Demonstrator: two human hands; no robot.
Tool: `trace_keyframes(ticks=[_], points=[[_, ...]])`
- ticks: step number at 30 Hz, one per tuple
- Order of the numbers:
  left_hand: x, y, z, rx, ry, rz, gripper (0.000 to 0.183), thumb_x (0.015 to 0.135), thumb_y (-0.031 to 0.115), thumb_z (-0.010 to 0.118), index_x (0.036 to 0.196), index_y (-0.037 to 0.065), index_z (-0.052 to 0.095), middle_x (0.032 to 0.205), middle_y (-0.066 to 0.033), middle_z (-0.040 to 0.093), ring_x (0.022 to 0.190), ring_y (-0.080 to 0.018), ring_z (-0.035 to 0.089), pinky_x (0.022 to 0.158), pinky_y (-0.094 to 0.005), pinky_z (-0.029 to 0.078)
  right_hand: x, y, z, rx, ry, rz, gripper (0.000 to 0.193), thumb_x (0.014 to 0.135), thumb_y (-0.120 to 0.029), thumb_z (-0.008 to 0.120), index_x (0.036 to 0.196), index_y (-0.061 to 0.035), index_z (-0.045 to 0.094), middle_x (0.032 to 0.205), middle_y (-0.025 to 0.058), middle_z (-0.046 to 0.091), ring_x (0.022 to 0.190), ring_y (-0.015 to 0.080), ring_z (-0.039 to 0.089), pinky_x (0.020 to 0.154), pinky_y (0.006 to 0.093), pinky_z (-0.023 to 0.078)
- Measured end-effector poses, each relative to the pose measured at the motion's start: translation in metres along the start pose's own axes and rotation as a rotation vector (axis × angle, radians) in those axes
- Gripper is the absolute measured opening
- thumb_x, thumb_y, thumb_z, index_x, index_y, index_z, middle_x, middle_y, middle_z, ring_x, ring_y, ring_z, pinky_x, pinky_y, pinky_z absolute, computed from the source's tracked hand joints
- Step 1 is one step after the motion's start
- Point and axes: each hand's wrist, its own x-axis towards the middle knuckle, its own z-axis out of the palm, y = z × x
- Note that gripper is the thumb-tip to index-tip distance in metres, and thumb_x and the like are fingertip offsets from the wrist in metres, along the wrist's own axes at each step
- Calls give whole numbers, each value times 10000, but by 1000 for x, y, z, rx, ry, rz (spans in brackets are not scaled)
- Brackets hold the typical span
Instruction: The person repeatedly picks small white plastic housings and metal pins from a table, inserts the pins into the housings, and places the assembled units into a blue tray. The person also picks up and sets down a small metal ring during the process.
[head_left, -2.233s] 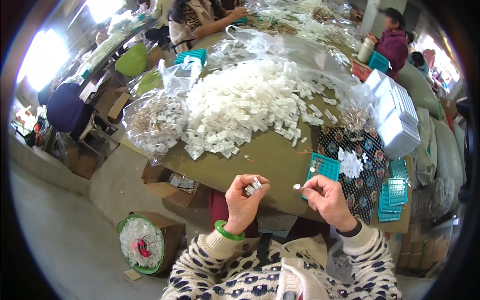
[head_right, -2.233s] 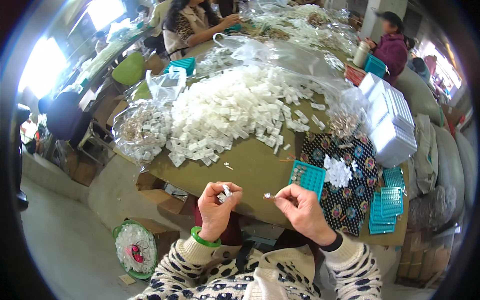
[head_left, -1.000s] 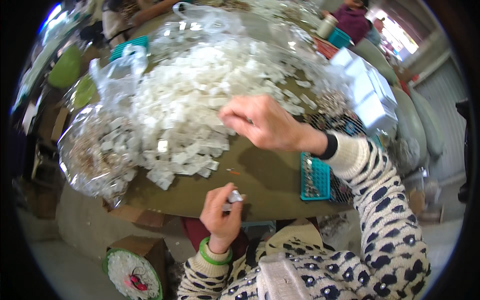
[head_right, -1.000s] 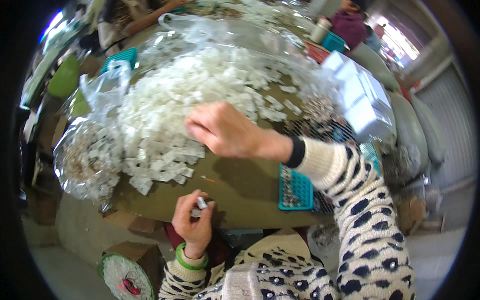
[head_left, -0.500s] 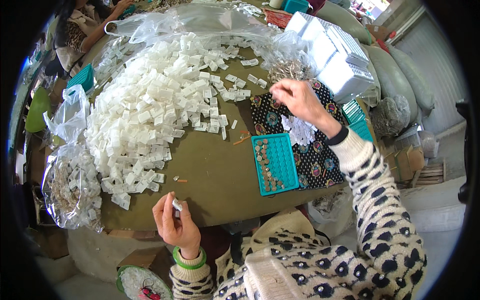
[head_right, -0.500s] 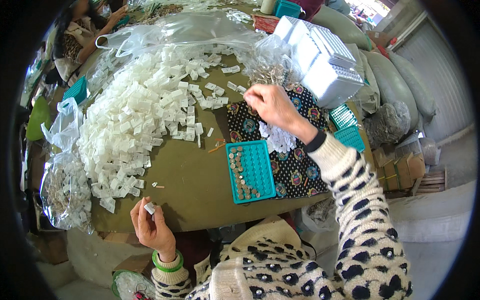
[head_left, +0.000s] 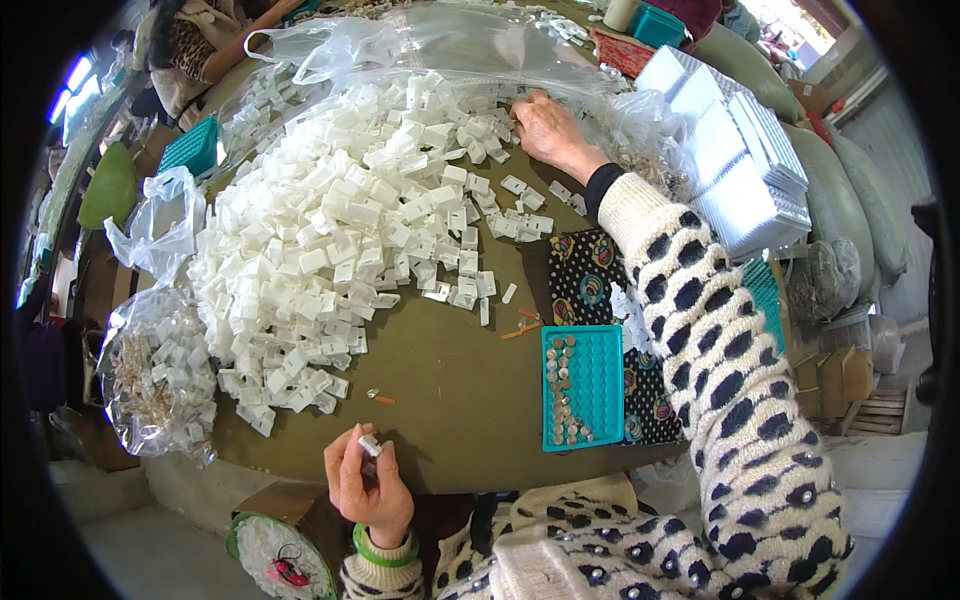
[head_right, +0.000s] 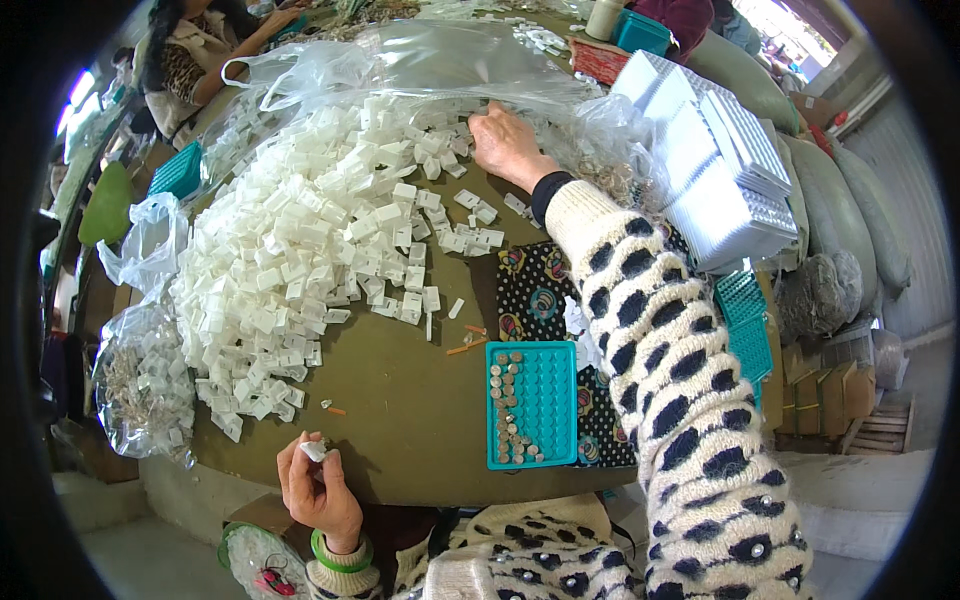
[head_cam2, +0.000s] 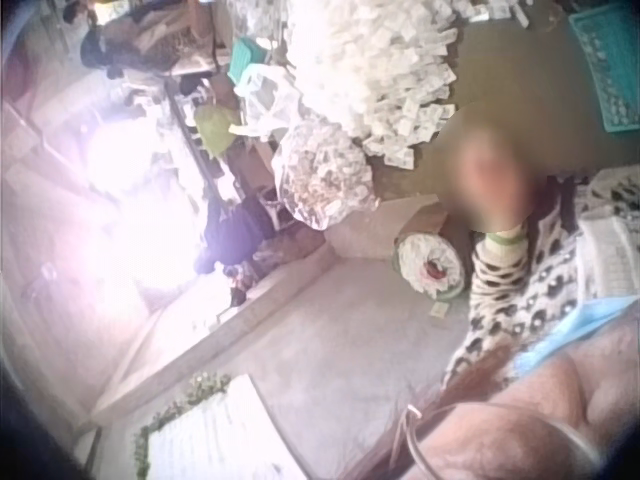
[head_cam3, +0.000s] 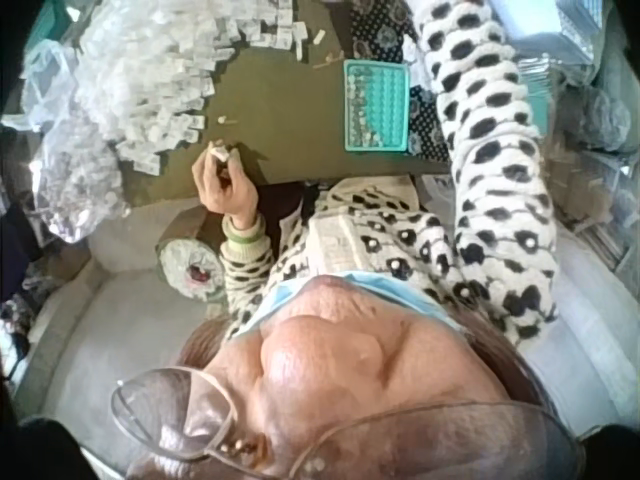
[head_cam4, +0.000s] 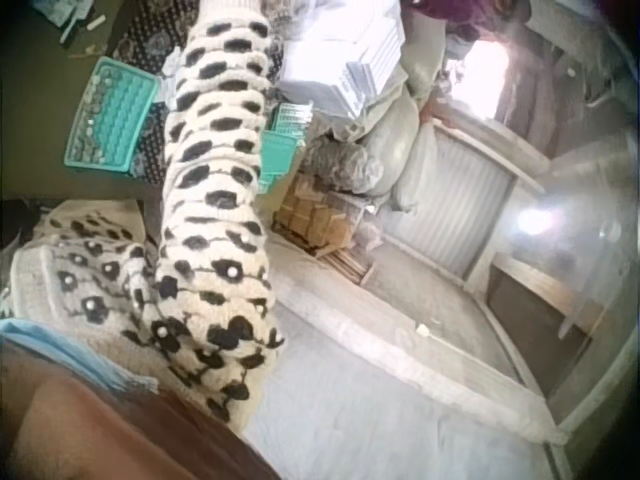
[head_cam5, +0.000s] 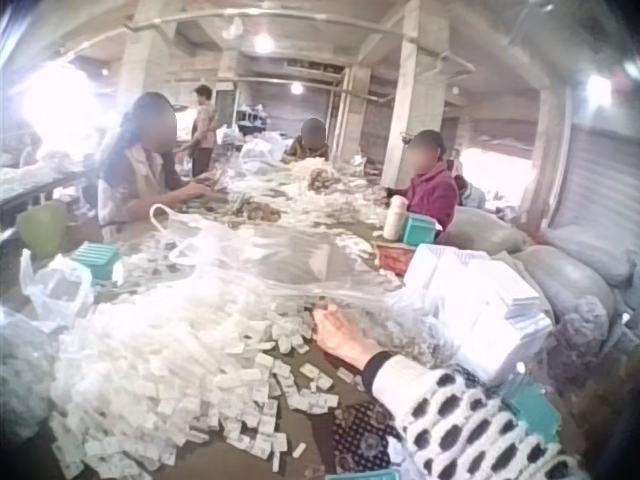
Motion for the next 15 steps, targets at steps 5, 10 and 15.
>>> trace_keyframes(ticks=[5,10,15], points=[[-2,-1,1,-21,-1,-8,323,800,-78,689,1119,-58,643,1005,-156,635,827,-196,621,680,-271,504,-18,-12,-11,134,-53,19,81,809,-108,643,847,-37,634,904,164,601,895,354,602,772,423,476],[16,13,-7,-398,-24,-285,244,858,-54,614,1096,-1,626,960,-120,632,615,-92,530,471,-184,382,-38,-31,-53,462,42,77,119,808,-162,695,864,-57,699,823,116,646,763,256,644,720,385,504],[49,31,-19,-1898,73,-917,255,1002,139,517,1244,60,509,1061,-78,579,707,-94,481,610,-225,428,-62,-64,-102,847,-62,335,160,907,-169,685,910,-12,653,750,12,603,560,60,531,496,227,439]])
